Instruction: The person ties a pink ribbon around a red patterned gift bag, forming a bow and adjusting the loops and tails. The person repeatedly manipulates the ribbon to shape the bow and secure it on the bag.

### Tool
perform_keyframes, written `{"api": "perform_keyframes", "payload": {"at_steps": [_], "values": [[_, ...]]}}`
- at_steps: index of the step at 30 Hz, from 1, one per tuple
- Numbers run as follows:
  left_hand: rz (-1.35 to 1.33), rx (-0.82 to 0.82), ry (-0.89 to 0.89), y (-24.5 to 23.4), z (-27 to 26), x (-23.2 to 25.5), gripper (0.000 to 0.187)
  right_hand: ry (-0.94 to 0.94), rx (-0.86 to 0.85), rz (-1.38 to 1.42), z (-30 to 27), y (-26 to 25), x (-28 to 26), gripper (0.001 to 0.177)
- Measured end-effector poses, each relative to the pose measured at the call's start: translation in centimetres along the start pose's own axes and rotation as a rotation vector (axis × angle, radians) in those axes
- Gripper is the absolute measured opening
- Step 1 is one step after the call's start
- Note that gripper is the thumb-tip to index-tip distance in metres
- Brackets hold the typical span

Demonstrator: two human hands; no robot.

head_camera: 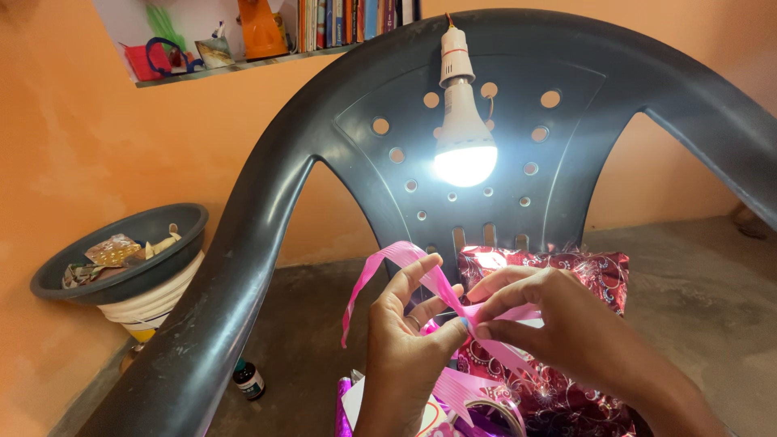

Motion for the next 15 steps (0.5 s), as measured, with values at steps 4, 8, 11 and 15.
{"api": "perform_keyframes", "payload": {"at_steps": [4, 8, 11, 15], "values": [[-0.036, -0.002, 0.013, 0.1, 0.0, -0.1, 0.079, -0.029, 0.033, -0.035, 0.1, -0.3, -0.6, 0.018], [-0.034, -0.014, 0.036, 0.0, 0.2, -0.4, 0.076, 0.16, 0.039, -0.075, 0.2, -0.2, 0.0, 0.014], [-0.049, 0.001, 0.063, -0.4, 0.4, -0.8, 0.071, 0.153, 0.074, -0.144, 0.3, -0.4, 0.1, 0.014], [-0.058, 0.029, 0.137, -1.0, 1.0, -0.9, 0.058, -0.14, 0.271, -0.254, 0.0, -1.3, -0.5, 0.013]]}}
Point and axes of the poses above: each hand's wrist, its own z-axis towards the middle knuckle, its own y-axis out of the palm, x = y × z, the point moved 6 cm from there along z, towards the middle knuckle, and after that the axes turned 4 degrees about -x, right-handed, at the moved point
